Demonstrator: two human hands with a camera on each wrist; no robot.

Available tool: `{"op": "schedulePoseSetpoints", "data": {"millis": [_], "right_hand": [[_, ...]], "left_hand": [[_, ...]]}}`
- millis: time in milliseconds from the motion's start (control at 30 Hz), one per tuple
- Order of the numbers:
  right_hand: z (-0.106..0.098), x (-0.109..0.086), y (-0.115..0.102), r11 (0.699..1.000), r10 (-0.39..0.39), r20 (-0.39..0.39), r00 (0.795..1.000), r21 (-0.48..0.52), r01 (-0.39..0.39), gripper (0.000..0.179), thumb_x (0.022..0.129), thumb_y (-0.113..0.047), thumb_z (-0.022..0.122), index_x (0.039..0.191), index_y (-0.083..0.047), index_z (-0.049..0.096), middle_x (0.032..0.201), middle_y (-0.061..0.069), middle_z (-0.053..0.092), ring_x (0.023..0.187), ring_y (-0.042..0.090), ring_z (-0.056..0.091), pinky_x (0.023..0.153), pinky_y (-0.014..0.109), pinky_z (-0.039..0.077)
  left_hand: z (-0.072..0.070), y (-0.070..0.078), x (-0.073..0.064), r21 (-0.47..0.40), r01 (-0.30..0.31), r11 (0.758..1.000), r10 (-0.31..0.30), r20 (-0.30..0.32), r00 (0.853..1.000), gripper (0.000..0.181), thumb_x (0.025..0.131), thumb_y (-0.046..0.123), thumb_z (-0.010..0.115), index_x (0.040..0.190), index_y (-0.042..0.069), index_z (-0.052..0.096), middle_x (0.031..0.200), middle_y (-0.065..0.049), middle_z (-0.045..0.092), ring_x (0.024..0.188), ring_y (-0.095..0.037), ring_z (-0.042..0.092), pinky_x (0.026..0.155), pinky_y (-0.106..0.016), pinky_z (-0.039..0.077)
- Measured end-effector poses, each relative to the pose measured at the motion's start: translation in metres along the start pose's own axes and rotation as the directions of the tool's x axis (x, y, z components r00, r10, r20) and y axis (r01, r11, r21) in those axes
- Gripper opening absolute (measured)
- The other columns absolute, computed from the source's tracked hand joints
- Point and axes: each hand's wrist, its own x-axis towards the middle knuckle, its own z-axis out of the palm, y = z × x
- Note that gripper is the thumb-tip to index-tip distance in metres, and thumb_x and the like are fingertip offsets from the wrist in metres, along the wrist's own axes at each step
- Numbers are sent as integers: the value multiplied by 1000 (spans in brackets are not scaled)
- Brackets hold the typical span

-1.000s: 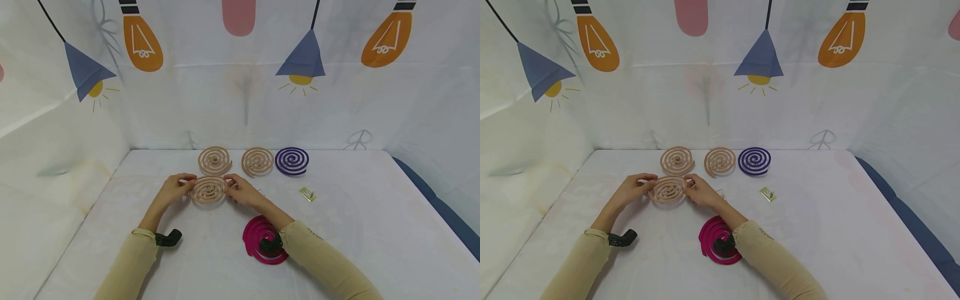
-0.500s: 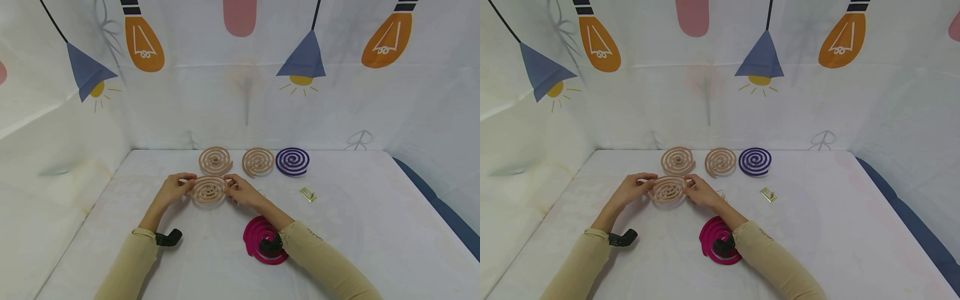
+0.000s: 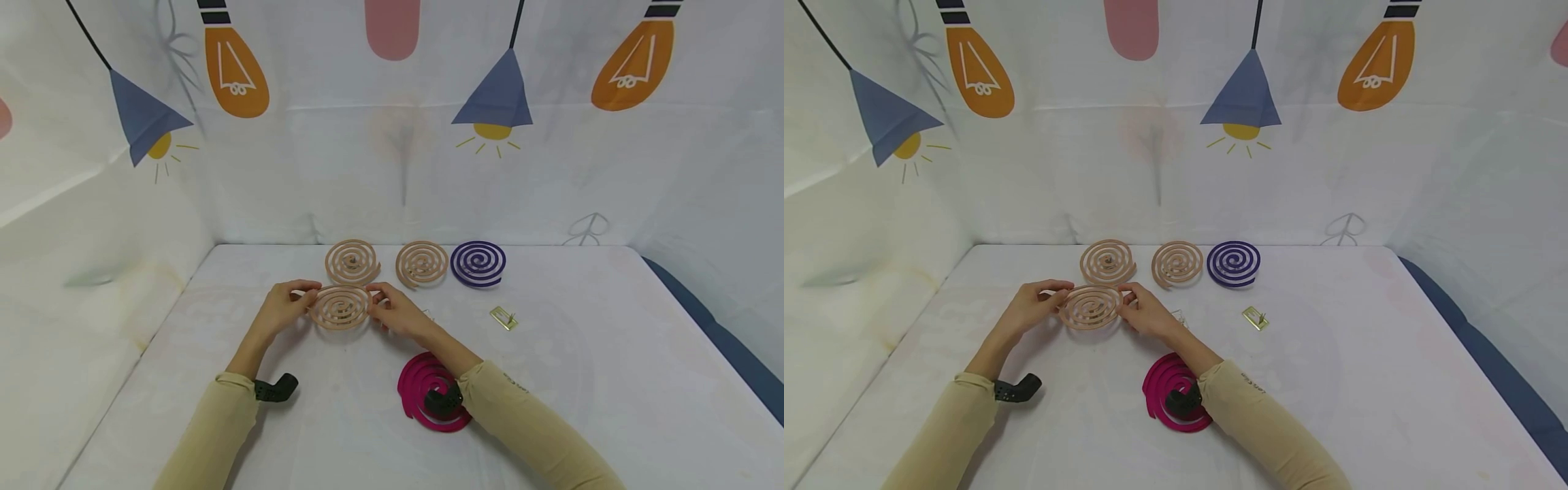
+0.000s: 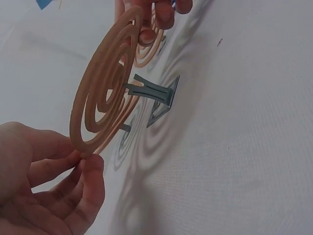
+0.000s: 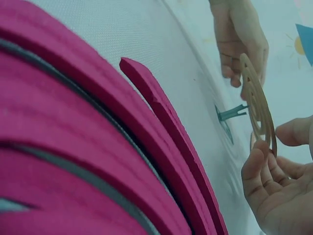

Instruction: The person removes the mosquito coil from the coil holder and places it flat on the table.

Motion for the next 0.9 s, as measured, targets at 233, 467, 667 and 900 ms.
{"op": "schedulePoseSetpoints", "data": {"millis": [233, 467, 667, 900], "right_hand": [[-1, -2, 1, 1000, 9, -31, 999, 12, -8, 44, 91, -10, 54, 135, -9, 45, 100, 9, 55, 73, 12, 53, 57, 23, 45], [-3, -5, -3, 999, -22, -42, 999, 44, 24, 45, 89, -5, 55, 133, -4, 44, 98, 12, 55, 74, 16, 55, 62, 28, 48], [-6, -7, -5, 995, -24, -30, 999, 98, 27, 48, 88, -1, 54, 134, -3, 42, 93, 10, 54, 72, 19, 57, 64, 27, 47], [-8, -8, -5, 989, -20, -35, 999, 143, 24, 48, 87, 0, 52, 133, -4, 41, 90, 8, 53, 71, 14, 60, 68, 30, 51]], "left_hand": [[0, 2, 0, -147, 24, 989, -19, 38, 999, 33, 95, 19, 57, 122, 1, 61, 123, -21, 61, 84, -13, 69, 73, -20, 52], [1, 3, 1, -210, 51, 976, -40, 59, 997, 35, 93, 17, 59, 123, 0, 59, 125, -22, 59, 95, -17, 68, 75, -20, 53], [1, 6, 0, -236, 65, 970, -50, 70, 996, 36, 92, 17, 60, 124, 1, 59, 124, -21, 58, 93, -11, 66, 76, -20, 54], [3, 8, 0, -291, 59, 955, -33, 95, 995, 37, 92, 16, 62, 125, -1, 58, 122, -23, 56, 91, -6, 65, 76, -22, 55]]}}
